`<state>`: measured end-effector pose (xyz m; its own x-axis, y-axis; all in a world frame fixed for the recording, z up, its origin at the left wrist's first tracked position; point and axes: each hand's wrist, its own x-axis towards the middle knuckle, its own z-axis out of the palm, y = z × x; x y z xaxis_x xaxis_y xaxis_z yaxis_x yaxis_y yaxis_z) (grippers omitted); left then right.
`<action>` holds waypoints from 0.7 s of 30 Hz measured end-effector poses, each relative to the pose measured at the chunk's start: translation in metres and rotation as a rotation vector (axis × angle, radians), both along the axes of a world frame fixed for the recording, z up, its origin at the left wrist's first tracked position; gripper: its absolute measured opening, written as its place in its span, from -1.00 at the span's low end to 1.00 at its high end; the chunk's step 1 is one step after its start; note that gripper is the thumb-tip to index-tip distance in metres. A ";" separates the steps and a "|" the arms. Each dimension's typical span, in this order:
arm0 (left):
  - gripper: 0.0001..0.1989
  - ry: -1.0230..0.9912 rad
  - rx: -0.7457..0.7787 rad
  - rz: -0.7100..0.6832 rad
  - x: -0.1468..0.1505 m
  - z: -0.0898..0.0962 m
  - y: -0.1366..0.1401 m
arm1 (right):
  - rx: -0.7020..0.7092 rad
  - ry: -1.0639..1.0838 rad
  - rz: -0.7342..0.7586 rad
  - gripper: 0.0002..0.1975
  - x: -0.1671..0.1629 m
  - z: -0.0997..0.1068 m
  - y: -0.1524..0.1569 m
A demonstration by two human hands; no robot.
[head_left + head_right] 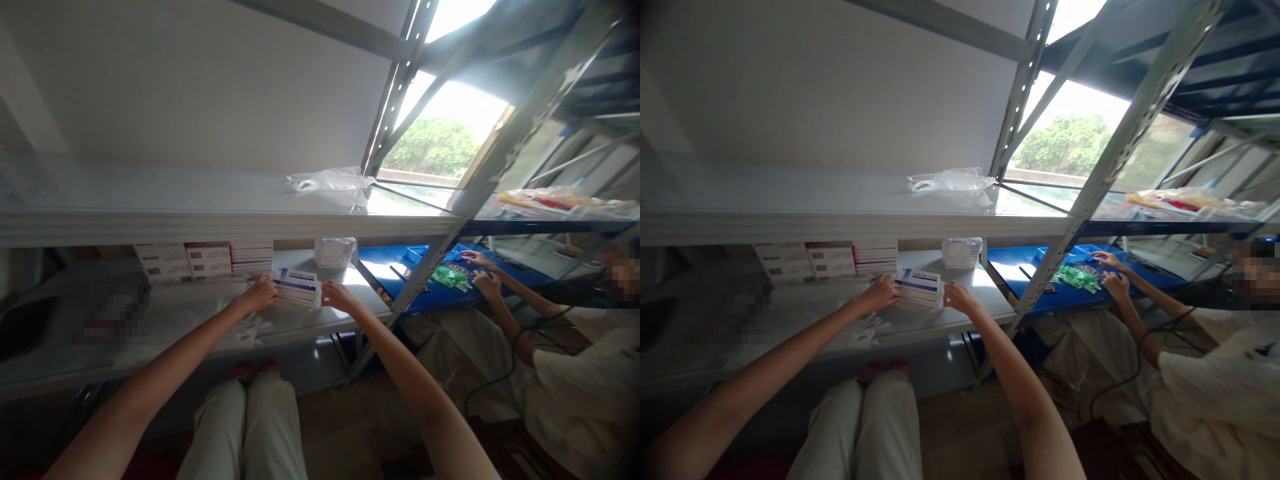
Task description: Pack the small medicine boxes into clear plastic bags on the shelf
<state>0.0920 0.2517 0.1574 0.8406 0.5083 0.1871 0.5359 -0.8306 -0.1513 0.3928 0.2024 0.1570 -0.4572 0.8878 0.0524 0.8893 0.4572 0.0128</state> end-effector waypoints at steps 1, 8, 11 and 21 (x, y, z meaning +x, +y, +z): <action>-0.83 0.011 -0.027 -0.029 0.003 -0.002 -0.002 | -0.026 0.034 0.028 -0.95 -0.001 -0.003 -0.001; -0.90 -0.110 -0.239 -0.129 0.013 0.002 -0.005 | -0.190 0.346 0.064 -0.88 -0.006 -0.016 -0.007; -0.88 -0.194 -0.400 -0.081 0.004 0.016 0.005 | -0.241 0.358 -0.051 -0.85 0.002 -0.012 -0.008; -0.85 0.098 0.162 0.011 -0.009 0.036 0.033 | 0.205 -0.212 -0.116 -0.75 0.010 0.045 -0.007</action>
<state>0.0835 0.2848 0.1938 0.8532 0.4880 0.1843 0.5213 -0.7852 -0.3343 0.4026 0.1954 0.2016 -0.3735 0.9155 0.1497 0.9029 0.3218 0.2851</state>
